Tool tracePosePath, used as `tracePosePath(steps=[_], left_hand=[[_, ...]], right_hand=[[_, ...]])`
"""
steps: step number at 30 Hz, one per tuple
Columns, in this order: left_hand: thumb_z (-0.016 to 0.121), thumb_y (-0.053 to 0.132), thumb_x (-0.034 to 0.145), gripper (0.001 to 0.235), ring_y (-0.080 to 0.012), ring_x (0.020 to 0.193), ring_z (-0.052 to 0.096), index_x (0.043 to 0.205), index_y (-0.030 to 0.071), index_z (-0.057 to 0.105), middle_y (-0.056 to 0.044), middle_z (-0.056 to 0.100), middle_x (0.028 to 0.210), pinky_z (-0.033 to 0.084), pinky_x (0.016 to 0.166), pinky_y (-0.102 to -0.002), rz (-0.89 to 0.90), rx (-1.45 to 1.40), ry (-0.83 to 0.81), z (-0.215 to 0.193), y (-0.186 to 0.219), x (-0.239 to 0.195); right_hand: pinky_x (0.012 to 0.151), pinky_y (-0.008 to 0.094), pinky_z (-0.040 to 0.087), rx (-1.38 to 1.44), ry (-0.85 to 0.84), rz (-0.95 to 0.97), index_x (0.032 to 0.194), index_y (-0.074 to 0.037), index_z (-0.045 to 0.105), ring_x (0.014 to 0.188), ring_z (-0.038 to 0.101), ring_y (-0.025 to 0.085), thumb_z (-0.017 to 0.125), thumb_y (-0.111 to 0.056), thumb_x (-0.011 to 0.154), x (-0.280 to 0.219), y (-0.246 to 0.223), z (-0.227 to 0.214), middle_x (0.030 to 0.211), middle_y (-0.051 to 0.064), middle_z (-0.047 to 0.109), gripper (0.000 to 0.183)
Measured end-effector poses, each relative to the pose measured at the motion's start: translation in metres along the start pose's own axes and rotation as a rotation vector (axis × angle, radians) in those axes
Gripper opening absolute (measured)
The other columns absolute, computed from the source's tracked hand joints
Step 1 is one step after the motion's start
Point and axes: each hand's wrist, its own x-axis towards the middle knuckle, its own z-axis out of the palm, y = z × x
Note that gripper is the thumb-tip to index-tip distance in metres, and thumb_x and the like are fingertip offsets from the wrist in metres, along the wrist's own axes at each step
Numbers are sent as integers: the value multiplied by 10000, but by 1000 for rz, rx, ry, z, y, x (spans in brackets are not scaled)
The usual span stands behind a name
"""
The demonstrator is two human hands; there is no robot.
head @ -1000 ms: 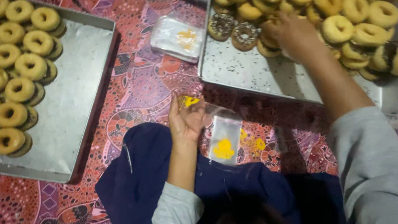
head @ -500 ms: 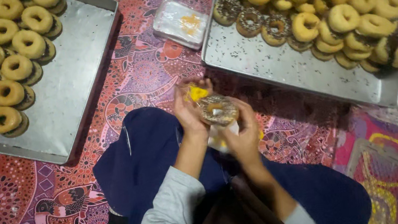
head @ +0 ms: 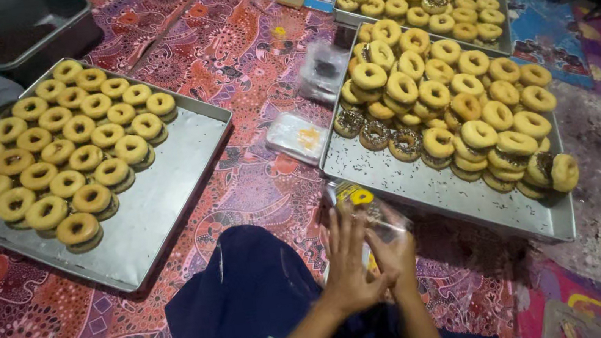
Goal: The person sits on the floor and packs donuts into small plastic bags. They pick donuts from metal trays, place them into bags, and set the filled bags into a plastic crate.
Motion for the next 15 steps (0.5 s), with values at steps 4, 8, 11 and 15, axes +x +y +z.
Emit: tracePosePath(steps=[4, 8, 11, 15], left_hand=[[823, 344, 815, 631, -326, 1389, 545, 1335, 33, 647, -148, 649, 1403, 117, 1224, -647, 131, 3, -284, -56, -18, 4], [722, 80, 955, 134, -243, 1148, 741, 1081, 70, 764, -88, 769, 1167, 473, 1150, -486, -6, -59, -175, -99, -19, -15], [673, 46, 983, 96, -184, 913, 779, 989, -2, 756, -89, 789, 983, 611, 922, -365, -494, -298, -19, -121, -9, -37], [657, 82, 1003, 147, -129, 850, 729, 1009, -36, 744, -93, 785, 961, 599, 777, -275, -834, -559, 145, -135, -16, -50]], right_hand=[[1019, 300, 509, -152, -291, 39, 1430, 29, 555, 1218, 617, 199, 708, -146, 941, -26, -9, -9, 1354, 112, 655, 542], [832, 319, 583, -346, -469, 120, 1217, 10, 699, 935, 719, 182, 710, -177, 936, -41, -20, 12, 1087, 105, 768, 338], [671, 361, 584, -575, -356, 95, 1112, -55, 775, 711, 738, 203, 705, -183, 911, -72, -36, 33, 859, 107, 794, 249], [792, 344, 602, -607, -497, -439, 1114, -74, 766, 884, 764, 222, 627, -106, 1025, -95, -67, 75, 1021, 122, 776, 168]])
